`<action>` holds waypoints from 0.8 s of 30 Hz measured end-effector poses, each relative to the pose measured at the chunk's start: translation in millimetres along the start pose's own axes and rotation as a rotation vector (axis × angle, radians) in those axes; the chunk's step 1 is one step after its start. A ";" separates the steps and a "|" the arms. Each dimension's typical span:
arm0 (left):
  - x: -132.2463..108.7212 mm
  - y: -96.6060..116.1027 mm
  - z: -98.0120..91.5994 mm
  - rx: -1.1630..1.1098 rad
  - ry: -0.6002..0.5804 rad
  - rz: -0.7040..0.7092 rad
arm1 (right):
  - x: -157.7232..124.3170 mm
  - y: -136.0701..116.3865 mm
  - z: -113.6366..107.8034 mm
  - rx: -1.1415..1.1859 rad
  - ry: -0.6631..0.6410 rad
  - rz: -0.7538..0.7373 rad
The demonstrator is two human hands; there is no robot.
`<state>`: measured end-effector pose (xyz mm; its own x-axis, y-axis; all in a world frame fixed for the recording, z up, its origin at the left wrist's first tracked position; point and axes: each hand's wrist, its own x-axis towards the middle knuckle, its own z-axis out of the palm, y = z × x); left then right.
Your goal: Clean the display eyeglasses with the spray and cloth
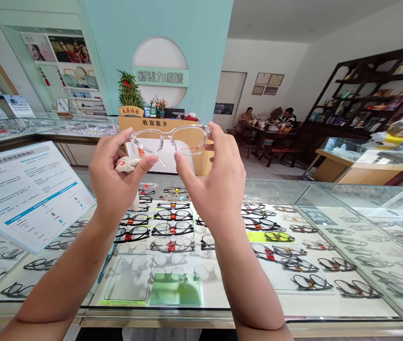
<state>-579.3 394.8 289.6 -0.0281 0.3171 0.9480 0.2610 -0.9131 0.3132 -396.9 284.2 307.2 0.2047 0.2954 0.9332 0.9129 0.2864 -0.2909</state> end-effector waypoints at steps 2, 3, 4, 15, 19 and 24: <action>-0.3 -0.3 0.0 0.026 0.012 0.026 | -0.2 0.5 1.2 0.011 -0.024 0.023; -0.6 -0.2 0.1 0.034 0.018 0.037 | -0.2 0.8 1.7 0.018 -0.036 0.034; -0.9 0.1 0.2 0.037 0.025 0.045 | -0.2 1.2 2.2 0.026 -0.048 0.044; -4.2 3.7 2.3 -0.042 0.051 0.033 | -0.9 -1.6 5.0 0.139 -0.052 0.099; -5.1 0.0 3.9 -0.050 0.038 0.008 | -2.8 -1.8 7.8 0.123 -0.031 0.072; -5.3 -4.5 8.4 -0.092 0.059 -0.003 | -5.0 -2.7 13.4 0.172 0.002 0.035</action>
<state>-572.2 399.4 282.7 -0.0864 0.3068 0.9478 0.1708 -0.9328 0.3175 -405.1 294.1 300.5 0.2359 0.3065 0.9222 0.8314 0.4276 -0.3548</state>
